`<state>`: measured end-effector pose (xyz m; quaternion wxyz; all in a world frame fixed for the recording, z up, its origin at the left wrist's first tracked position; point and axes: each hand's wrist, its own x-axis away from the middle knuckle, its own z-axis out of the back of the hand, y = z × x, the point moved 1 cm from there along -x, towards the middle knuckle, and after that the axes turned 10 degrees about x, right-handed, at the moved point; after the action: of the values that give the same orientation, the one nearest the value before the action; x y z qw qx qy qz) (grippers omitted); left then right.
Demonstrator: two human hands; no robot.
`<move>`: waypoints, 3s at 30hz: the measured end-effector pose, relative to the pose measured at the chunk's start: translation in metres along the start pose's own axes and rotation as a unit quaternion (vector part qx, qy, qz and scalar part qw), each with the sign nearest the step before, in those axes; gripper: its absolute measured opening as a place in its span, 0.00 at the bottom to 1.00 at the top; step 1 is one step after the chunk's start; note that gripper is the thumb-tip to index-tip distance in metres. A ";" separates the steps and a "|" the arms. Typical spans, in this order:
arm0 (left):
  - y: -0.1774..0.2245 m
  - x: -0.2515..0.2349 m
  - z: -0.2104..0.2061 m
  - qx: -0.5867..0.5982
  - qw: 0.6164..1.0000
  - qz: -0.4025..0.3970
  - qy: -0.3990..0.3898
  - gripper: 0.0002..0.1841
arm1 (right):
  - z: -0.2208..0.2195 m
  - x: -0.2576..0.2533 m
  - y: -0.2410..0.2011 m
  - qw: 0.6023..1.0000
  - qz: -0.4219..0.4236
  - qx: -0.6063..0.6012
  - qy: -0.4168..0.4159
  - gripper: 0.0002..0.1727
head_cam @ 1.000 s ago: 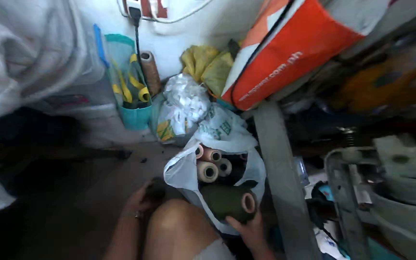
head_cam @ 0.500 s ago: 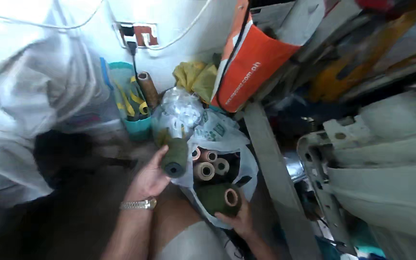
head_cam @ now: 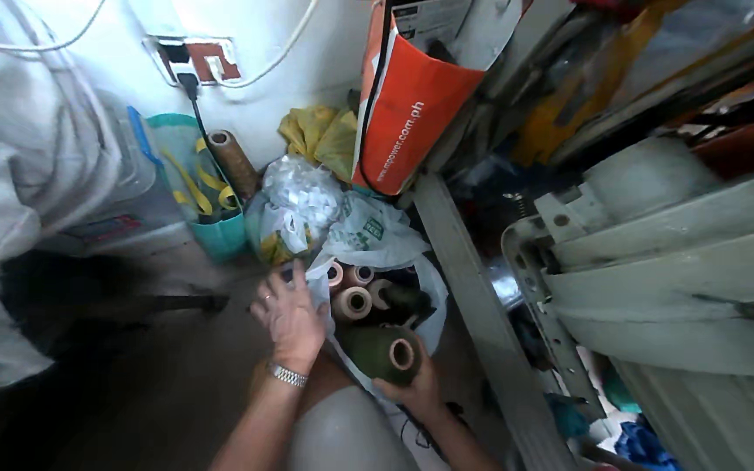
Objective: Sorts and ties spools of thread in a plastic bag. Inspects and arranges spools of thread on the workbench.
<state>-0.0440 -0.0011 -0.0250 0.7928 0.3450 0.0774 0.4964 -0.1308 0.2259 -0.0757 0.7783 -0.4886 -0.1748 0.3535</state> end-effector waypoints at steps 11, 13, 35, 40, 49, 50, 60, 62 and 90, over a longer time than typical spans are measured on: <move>-0.017 -0.013 0.028 0.597 0.773 0.210 -0.040 0.11 | 0.006 -0.017 -0.008 0.979 -0.141 -0.130 -0.070 0.51; -0.019 -0.013 0.023 0.592 0.785 0.178 -0.051 0.10 | 0.008 -0.022 -0.010 0.967 -0.189 -0.155 -0.078 0.50; -0.005 -0.032 0.030 0.623 0.771 0.113 -0.069 0.14 | -0.065 -0.040 0.036 0.900 -0.183 0.252 -0.303 0.53; -0.020 -0.027 0.040 0.605 0.786 0.116 -0.058 0.17 | -0.036 -0.040 -0.002 0.828 -0.227 0.344 -0.381 0.42; -0.002 -0.026 0.041 0.632 0.762 0.106 -0.093 0.13 | -0.051 -0.042 -0.006 0.864 -0.085 0.355 -0.346 0.27; 0.001 -0.025 0.040 0.624 0.769 0.082 -0.117 0.13 | -0.054 -0.042 0.001 0.856 -0.085 0.364 -0.357 0.27; -0.007 -0.018 0.034 0.588 0.785 -0.061 -0.186 0.16 | -0.024 -0.134 -0.027 0.940 -0.078 0.284 -0.170 0.17; -0.007 -0.018 0.031 0.587 0.789 -0.070 -0.171 0.16 | -0.040 -0.172 -0.014 0.939 -0.029 0.268 -0.212 0.17; -0.011 -0.004 0.028 0.527 0.833 -0.101 -0.135 0.15 | -0.020 -0.187 -0.027 0.881 -0.101 0.443 -0.134 0.26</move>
<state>-0.0249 -0.0205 -0.0111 0.5394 0.7644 0.2536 0.2460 -0.2374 0.0707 -0.0478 0.9143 -0.0205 -0.1509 0.3752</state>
